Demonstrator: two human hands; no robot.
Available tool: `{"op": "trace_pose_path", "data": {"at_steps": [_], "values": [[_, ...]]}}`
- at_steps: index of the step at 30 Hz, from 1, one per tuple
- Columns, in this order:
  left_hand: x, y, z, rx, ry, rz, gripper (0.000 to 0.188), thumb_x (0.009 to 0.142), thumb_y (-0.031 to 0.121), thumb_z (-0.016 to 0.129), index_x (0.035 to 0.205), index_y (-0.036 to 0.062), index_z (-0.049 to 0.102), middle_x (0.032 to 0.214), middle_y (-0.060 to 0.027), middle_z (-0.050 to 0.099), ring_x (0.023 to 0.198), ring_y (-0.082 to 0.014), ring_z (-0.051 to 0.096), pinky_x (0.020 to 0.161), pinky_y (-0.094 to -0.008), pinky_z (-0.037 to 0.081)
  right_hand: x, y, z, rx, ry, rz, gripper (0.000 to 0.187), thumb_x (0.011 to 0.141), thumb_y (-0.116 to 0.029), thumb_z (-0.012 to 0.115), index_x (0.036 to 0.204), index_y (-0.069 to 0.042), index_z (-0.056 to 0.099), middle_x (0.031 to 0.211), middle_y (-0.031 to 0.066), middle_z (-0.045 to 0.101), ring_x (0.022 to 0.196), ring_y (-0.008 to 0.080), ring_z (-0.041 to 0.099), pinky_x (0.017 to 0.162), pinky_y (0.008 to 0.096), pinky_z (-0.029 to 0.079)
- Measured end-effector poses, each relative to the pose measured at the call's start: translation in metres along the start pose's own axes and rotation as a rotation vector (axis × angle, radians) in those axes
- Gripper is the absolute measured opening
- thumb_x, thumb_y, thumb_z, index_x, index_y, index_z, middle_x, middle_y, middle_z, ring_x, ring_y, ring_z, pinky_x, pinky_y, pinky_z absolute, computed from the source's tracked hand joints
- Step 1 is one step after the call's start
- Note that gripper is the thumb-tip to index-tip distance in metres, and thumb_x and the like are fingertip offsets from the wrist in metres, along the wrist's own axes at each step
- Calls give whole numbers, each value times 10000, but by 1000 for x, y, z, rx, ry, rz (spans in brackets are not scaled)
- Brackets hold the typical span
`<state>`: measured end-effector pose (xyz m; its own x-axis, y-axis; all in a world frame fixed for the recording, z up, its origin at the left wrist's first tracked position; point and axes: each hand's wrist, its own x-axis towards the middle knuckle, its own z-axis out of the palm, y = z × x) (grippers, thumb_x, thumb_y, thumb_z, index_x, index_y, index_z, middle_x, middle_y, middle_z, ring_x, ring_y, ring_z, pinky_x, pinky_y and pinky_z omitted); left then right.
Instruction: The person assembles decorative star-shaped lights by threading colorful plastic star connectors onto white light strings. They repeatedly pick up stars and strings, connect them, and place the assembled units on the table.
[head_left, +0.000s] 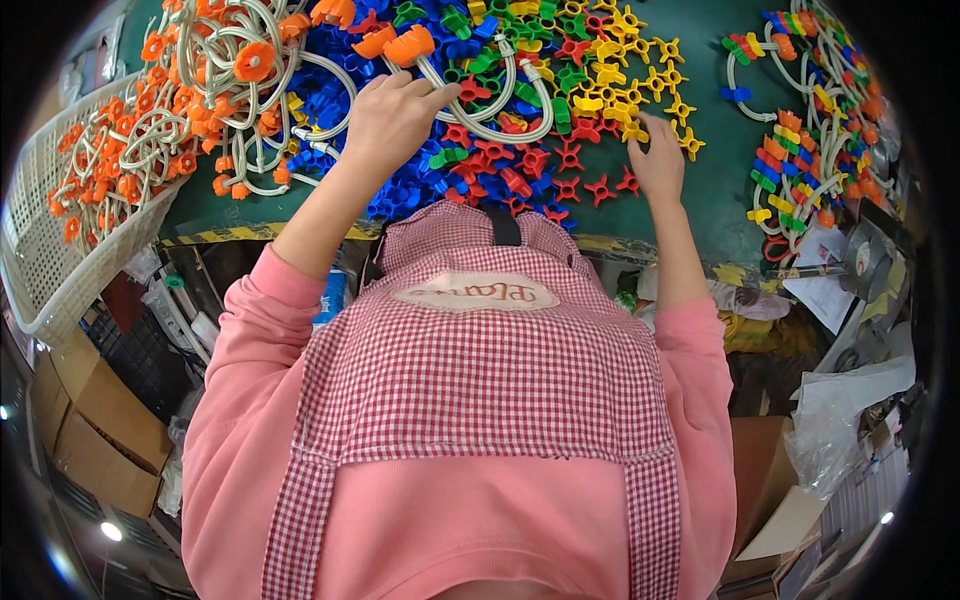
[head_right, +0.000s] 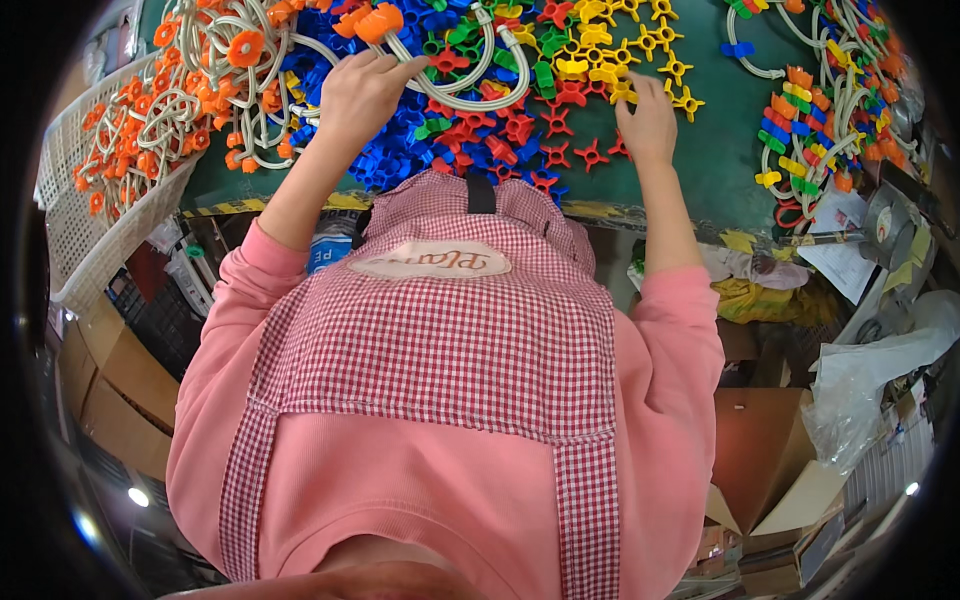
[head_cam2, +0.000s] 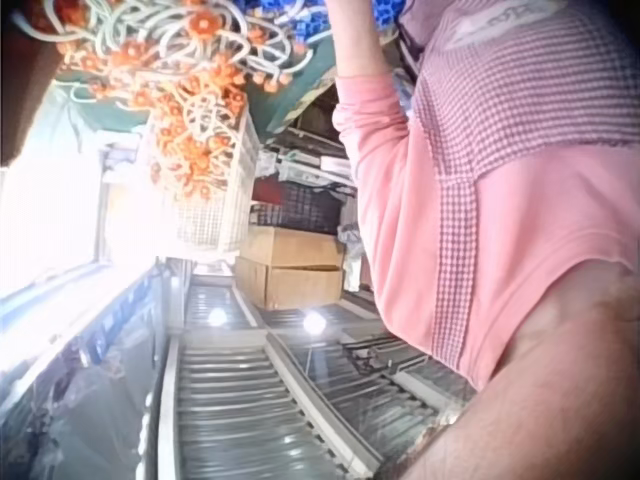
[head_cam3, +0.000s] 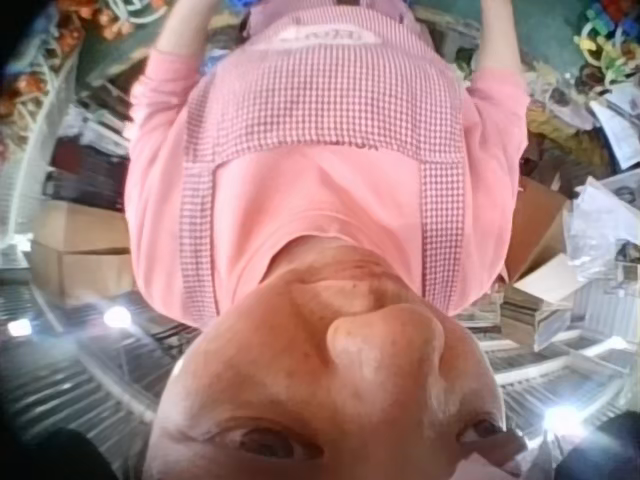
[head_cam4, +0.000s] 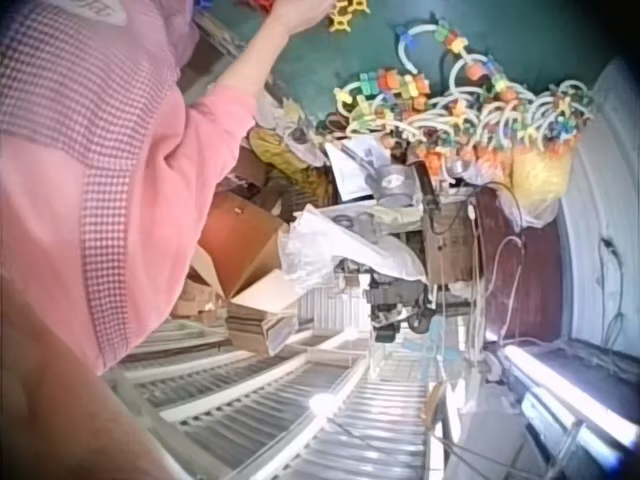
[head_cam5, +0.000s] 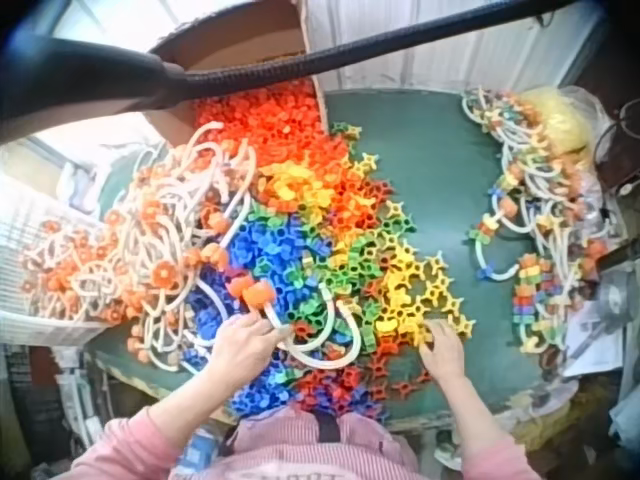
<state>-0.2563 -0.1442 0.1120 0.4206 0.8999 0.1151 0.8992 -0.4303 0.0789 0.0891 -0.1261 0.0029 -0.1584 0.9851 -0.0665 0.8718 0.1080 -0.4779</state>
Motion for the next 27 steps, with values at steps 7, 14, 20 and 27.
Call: {"op": "trace_pose_path", "data": {"at_steps": [7,14,20,27], "values": [[-5,15,-32,-628,150,-337,224,815,70,595,1037,89,573,784,-50,660,639,-218,639,544,-293,484,-21,16,13,69,-159,7,330,770,-112,659,1093,-95,597,994,57,578,870,240,591,751,354,487],[1,43,-33,-825,333,-379,234,795,43,647,1020,96,682,787,-68,660,645,-153,624,557,-238,469,-9,-17,15,-29,9,-102,348,702,-111,717,1037,-65,631,1038,74,523,950,271,518,812,363,453],[-2,42,-38,-912,327,-542,229,826,59,635,1054,51,657,797,-67,654,639,-95,595,557,-213,459,4,-25,10,-243,-32,-58,319,703,-169,712,981,-36,628,1013,101,561,946,290,529,794,379,459],[-3,45,-29,-1049,310,-633,238,846,81,628,1067,-6,633,843,-81,676,726,-101,624,640,-224,491,11,-69,51,135,-90,-183,285,661,-185,732,875,-35,618,892,100,598,863,318,563,765,388,468]]}}
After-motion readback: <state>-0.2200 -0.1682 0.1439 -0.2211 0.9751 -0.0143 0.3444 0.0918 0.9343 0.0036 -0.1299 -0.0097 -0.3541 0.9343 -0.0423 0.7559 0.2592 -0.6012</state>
